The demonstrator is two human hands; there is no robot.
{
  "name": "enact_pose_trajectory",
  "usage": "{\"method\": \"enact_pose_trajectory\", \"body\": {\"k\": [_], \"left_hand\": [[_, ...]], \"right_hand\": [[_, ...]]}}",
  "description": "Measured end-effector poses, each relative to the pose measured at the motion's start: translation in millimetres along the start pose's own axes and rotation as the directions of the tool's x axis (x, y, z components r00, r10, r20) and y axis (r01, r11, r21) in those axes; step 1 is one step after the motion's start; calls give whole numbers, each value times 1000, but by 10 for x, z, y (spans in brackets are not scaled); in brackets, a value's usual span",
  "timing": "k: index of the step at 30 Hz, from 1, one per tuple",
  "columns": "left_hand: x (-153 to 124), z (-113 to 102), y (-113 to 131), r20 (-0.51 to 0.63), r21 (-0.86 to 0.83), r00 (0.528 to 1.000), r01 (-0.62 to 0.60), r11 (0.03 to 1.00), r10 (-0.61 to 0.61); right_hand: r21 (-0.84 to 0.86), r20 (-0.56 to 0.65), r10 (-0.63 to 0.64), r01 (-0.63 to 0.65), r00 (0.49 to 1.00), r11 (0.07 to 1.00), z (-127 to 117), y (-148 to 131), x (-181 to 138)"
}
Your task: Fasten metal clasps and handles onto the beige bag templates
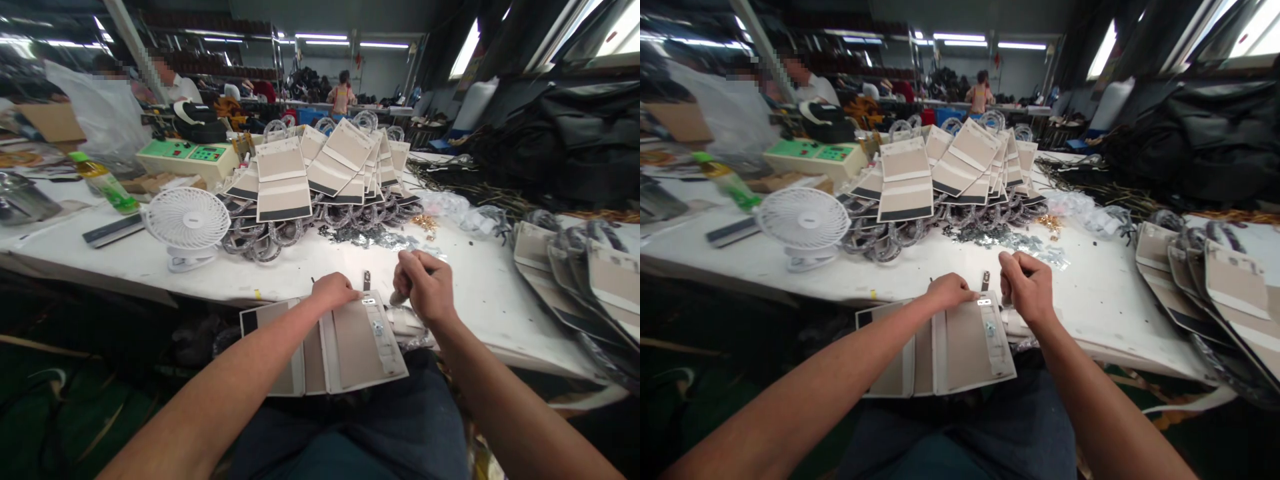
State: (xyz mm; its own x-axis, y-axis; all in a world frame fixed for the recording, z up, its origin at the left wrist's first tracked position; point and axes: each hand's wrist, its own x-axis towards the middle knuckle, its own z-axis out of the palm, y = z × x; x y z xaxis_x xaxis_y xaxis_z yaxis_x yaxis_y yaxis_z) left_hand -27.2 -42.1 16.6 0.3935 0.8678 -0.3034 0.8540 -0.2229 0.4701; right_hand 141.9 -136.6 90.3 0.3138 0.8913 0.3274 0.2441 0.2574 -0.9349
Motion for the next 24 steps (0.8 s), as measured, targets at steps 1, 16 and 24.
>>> {"method": "enact_pose_trajectory", "body": {"k": [1,16,24], "left_hand": [[11,5,-4,5,-4,1000,4,1000,-4],[-22,-24,29,8,4,1000,19,1000,-19],[-40,-10,4,-22,15,1000,-21,1000,22]], "right_hand": [[59,-34,-53,55,998,997,30,-23,14],[147,-21,-29,32,999,989,386,359,60],[-390,350,110,38,930,920,123,201,-5]]}}
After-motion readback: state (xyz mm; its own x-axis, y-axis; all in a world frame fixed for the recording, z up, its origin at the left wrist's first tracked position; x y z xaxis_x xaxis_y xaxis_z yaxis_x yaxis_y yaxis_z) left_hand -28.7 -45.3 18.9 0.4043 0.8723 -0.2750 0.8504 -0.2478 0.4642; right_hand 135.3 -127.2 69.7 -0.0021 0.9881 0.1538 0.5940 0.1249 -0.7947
